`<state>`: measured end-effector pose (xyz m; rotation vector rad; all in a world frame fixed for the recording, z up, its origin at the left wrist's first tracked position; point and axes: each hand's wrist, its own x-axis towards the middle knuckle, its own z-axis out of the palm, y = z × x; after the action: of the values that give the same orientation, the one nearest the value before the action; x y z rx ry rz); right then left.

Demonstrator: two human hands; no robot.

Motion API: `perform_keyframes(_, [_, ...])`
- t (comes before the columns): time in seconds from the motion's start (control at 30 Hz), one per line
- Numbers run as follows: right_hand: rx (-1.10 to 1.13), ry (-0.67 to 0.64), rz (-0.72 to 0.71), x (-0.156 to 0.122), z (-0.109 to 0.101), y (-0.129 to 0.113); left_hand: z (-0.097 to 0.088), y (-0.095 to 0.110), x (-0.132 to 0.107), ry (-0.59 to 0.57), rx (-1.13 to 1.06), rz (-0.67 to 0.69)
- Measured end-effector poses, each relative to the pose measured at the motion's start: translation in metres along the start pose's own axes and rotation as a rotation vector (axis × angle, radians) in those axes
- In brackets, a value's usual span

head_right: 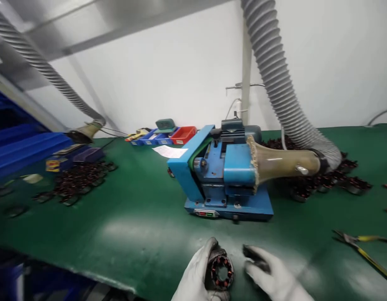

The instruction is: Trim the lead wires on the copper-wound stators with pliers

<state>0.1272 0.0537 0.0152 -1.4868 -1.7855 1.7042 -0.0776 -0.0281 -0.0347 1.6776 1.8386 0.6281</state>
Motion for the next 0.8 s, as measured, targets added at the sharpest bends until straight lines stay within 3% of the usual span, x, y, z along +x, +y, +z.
perform_keyframes(0.03, [0.059,-0.089,0.015,0.003,0.006,-0.003,0.005,0.005,0.003,-0.038,0.040,0.059])
perform_keyframes(0.1, [0.126,-0.147,0.011,0.011,0.016,-0.010,0.013,0.011,0.011,-0.063,0.111,0.161])
perform_keyframes(0.17, [0.153,-0.155,0.040,0.018,0.022,-0.016,0.019,0.013,0.017,-0.010,0.140,0.203])
perform_keyframes(0.3, [0.201,-0.181,0.128,0.022,0.025,-0.020,0.025,0.009,0.016,0.058,0.101,0.180])
perform_keyframes(0.43, [0.340,-0.196,0.148,0.020,0.020,-0.016,0.019,0.010,0.012,-0.045,0.099,0.165])
perform_keyframes(0.53, [0.578,-0.212,0.119,0.013,0.010,-0.011,0.010,0.017,0.012,-0.117,0.103,0.159])
perform_keyframes(0.67, [0.906,0.021,0.042,0.003,-0.005,-0.006,0.011,0.017,0.012,-0.130,0.070,0.122])
perform_keyframes(0.73, [0.845,0.117,0.060,0.002,-0.006,-0.004,0.017,0.009,0.009,-0.059,0.046,0.200])
perform_keyframes(0.8, [0.645,0.098,0.103,0.003,-0.001,-0.002,0.023,0.000,0.007,0.005,0.023,0.338])
